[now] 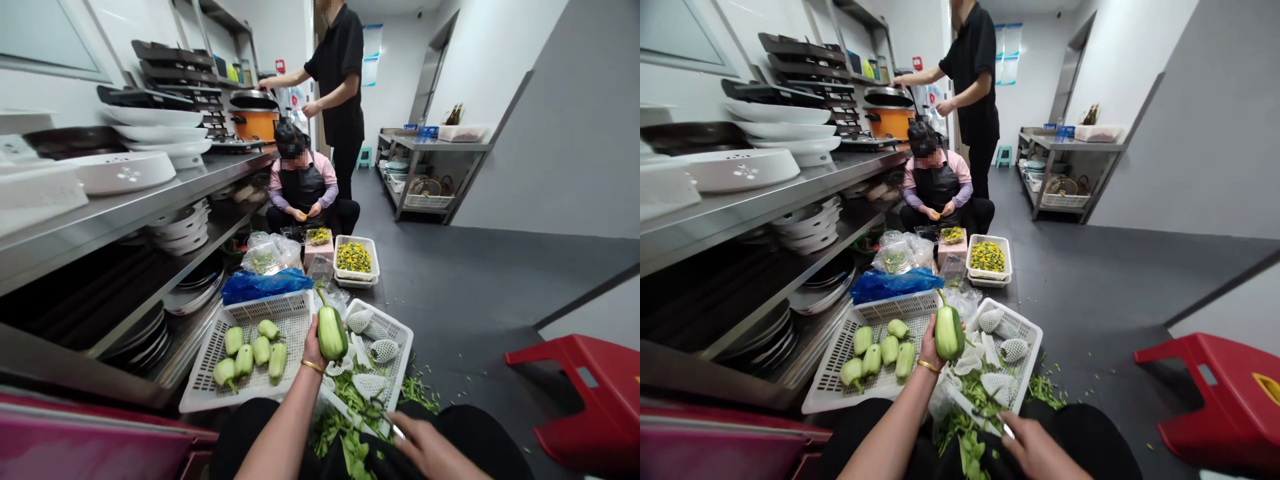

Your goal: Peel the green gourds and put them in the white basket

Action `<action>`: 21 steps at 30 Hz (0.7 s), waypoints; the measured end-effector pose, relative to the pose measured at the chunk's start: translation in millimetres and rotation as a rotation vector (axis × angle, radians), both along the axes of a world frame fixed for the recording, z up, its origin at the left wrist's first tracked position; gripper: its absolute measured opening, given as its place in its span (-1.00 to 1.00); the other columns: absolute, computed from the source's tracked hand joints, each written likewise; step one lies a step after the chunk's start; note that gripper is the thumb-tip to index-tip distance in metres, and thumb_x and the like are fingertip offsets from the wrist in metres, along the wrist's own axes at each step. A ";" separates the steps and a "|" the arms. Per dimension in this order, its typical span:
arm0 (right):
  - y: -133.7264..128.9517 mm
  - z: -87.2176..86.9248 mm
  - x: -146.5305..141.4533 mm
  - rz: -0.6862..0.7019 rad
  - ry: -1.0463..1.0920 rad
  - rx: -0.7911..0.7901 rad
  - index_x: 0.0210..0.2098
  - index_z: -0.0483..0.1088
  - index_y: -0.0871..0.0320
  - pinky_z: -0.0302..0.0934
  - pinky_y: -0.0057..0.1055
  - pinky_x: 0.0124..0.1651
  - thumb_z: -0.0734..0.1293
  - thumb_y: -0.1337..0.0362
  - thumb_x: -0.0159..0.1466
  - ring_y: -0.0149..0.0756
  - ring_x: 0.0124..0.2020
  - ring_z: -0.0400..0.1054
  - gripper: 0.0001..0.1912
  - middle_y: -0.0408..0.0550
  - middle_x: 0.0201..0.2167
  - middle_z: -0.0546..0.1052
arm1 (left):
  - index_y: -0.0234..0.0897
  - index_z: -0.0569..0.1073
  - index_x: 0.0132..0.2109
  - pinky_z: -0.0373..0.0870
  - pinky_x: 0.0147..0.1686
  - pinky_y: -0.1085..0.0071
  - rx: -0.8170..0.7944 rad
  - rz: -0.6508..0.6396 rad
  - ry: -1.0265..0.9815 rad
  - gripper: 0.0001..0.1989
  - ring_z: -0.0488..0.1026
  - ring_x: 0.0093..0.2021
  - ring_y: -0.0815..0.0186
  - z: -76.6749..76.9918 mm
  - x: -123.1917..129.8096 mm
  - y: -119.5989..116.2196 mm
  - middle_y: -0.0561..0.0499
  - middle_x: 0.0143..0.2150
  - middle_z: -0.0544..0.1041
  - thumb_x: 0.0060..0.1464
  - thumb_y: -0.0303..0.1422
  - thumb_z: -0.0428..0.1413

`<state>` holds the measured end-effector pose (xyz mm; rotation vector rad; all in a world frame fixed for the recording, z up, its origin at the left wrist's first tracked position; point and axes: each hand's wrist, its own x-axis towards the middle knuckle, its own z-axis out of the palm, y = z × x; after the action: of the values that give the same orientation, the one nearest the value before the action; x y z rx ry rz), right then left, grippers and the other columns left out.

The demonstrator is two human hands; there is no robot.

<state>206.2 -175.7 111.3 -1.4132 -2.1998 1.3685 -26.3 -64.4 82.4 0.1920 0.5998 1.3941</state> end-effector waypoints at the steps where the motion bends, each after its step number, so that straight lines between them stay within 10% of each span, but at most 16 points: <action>1: 11.1 9.8 1.3 -0.031 0.002 0.029 0.04 0.39 0.17 0.17 -0.23 0.09 0.16 0.11 0.21 -0.07 0.04 0.34 -0.52 0.08 0.01 0.47 | -0.41 0.46 -0.17 0.44 -0.26 0.22 0.006 -0.051 -0.012 -0.50 0.51 -0.25 0.09 0.4 0.3 -1.3 -0.19 -0.31 0.55 -0.07 -0.02 0.12; 7: 88.8 66.6 -41.2 -0.185 0.100 0.250 0.09 0.31 0.23 0.10 -0.15 0.14 0.13 0.15 0.21 -0.09 0.09 0.27 -0.49 0.10 0.07 0.41 | -0.37 0.46 -0.14 0.42 -0.20 0.27 0.098 -0.065 0.147 -0.58 0.50 -0.20 0.11 -2.1 5.3 -7.8 -0.14 -0.25 0.56 -0.07 -0.14 0.18; 16: -1.8 1.2 -23.6 -0.013 0.084 0.028 0.04 0.38 0.14 0.16 -0.28 0.10 0.19 0.21 0.17 -0.12 0.07 0.31 -0.54 -0.01 0.04 0.45 | -0.39 0.47 -0.25 0.41 -0.24 0.28 0.004 0.075 0.098 -0.58 0.50 -0.22 0.12 -4.7 1.7 3.7 -0.14 -0.30 0.54 -0.09 -0.08 0.16; 21: 29.2 34.4 -20.2 -0.124 0.036 0.188 0.10 0.30 0.19 0.17 -0.21 0.10 0.13 0.17 0.24 -0.09 0.08 0.30 -0.52 0.09 0.06 0.43 | -0.32 0.48 -0.21 0.36 -0.22 0.38 0.110 0.220 0.346 -0.61 0.46 -0.19 0.21 2.6 9.4 -1.1 -0.06 -0.24 0.53 -0.12 -0.11 0.20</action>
<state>186.1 -146.4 145.7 -1.4182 -2.1165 1.1060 -16.9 -65.5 84.9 0.4740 0.8499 1.6222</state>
